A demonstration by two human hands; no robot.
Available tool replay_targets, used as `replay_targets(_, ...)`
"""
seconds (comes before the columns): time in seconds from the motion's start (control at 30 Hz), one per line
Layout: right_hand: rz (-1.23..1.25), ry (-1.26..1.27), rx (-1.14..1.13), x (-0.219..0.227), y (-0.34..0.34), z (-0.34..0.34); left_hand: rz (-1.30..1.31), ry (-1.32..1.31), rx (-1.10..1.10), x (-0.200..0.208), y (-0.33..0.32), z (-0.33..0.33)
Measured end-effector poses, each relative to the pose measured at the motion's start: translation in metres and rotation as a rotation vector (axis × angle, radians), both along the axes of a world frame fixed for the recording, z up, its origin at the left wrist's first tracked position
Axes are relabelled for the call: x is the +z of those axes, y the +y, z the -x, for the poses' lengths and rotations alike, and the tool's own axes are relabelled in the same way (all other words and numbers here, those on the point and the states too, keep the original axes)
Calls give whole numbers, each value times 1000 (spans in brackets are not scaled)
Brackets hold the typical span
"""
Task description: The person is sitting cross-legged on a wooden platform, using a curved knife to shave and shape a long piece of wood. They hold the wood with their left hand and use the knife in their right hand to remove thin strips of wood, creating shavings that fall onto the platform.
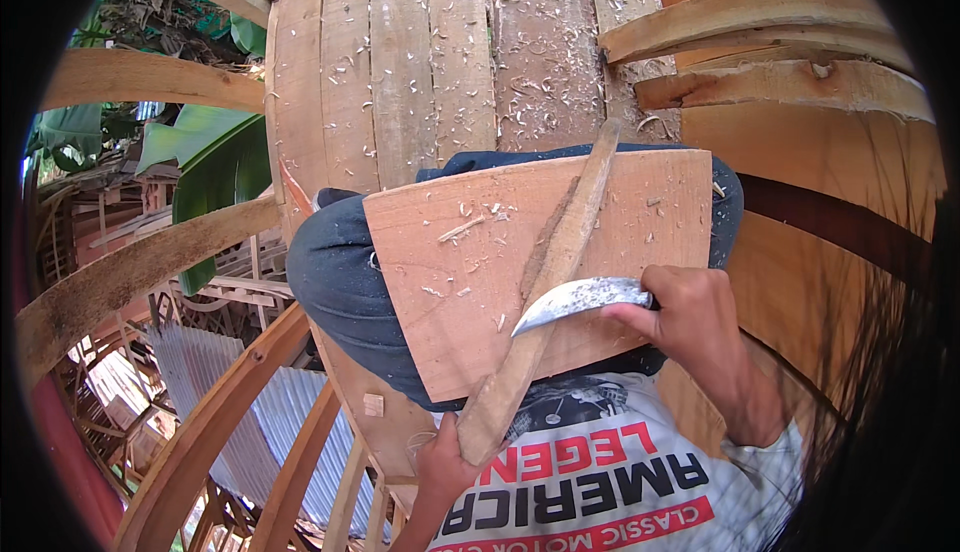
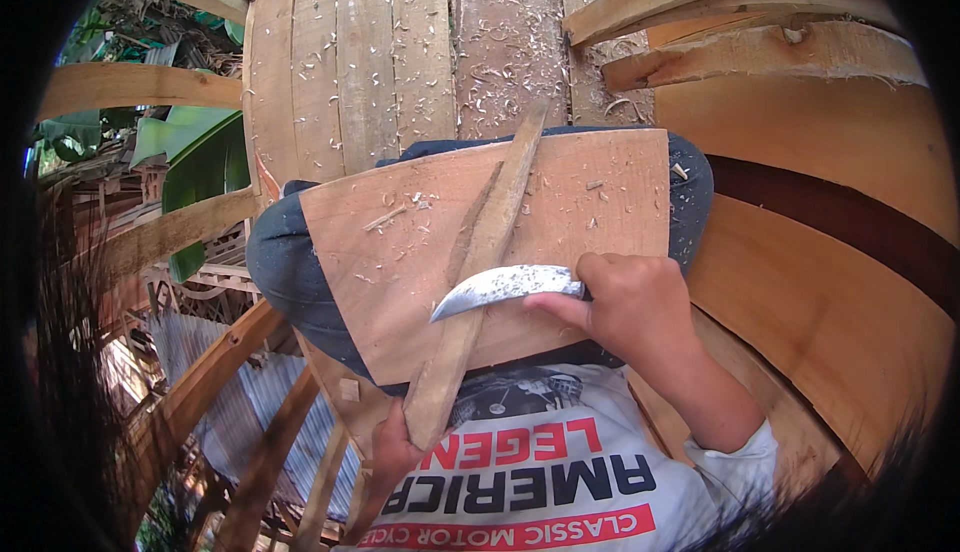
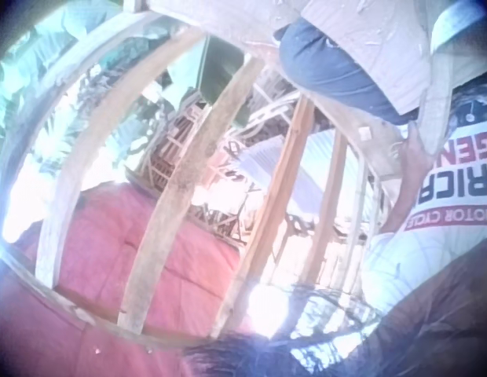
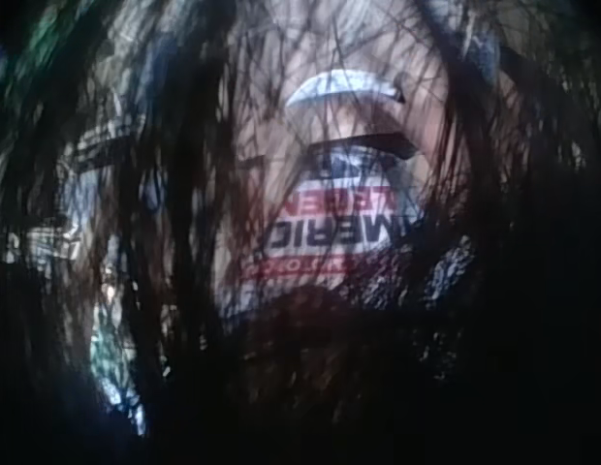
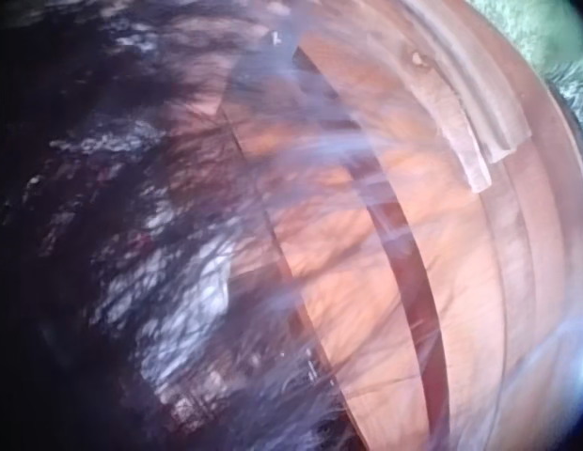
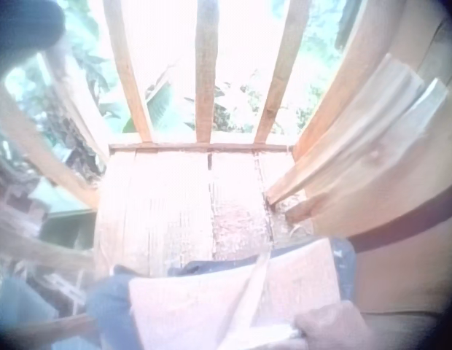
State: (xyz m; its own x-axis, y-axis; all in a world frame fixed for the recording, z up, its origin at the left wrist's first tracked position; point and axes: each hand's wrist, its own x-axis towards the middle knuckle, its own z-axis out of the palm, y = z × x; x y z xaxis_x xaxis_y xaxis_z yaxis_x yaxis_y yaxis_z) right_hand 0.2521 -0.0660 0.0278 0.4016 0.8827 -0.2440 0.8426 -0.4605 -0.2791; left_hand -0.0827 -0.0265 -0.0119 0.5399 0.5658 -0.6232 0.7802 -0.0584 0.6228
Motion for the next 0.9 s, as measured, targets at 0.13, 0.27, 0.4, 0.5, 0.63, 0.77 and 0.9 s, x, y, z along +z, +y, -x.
replay_targets(0.13, 45, 61, 61, -12, 2, 5, -19, -21, -3, 0, 4, 2)
replay_targets(0.27, 6, -207, -101, -21, 20, -42, -31, -25, -15, 0, 3, 4)
replay_targets(0.4, 82, -337, -291, -13, 7, -77, 12, 52, 1, 3, 2, 3)
replay_targets(0.5, 20, -131, -150, -1, -3, -39, -18, 29, 1, 4, 3, 0)
replay_targets(0.63, 41, 58, 53, -7, -2, 10, -13, -7, 14, -1, 6, 2)
replay_targets(0.77, -11, 17, 114, -14, 1, 7, 2, -13, 22, 2, 9, -1)
replay_targets(0.9, -26, -59, 123, -17, 2, -6, -3, -4, 20, 5, 9, -2)
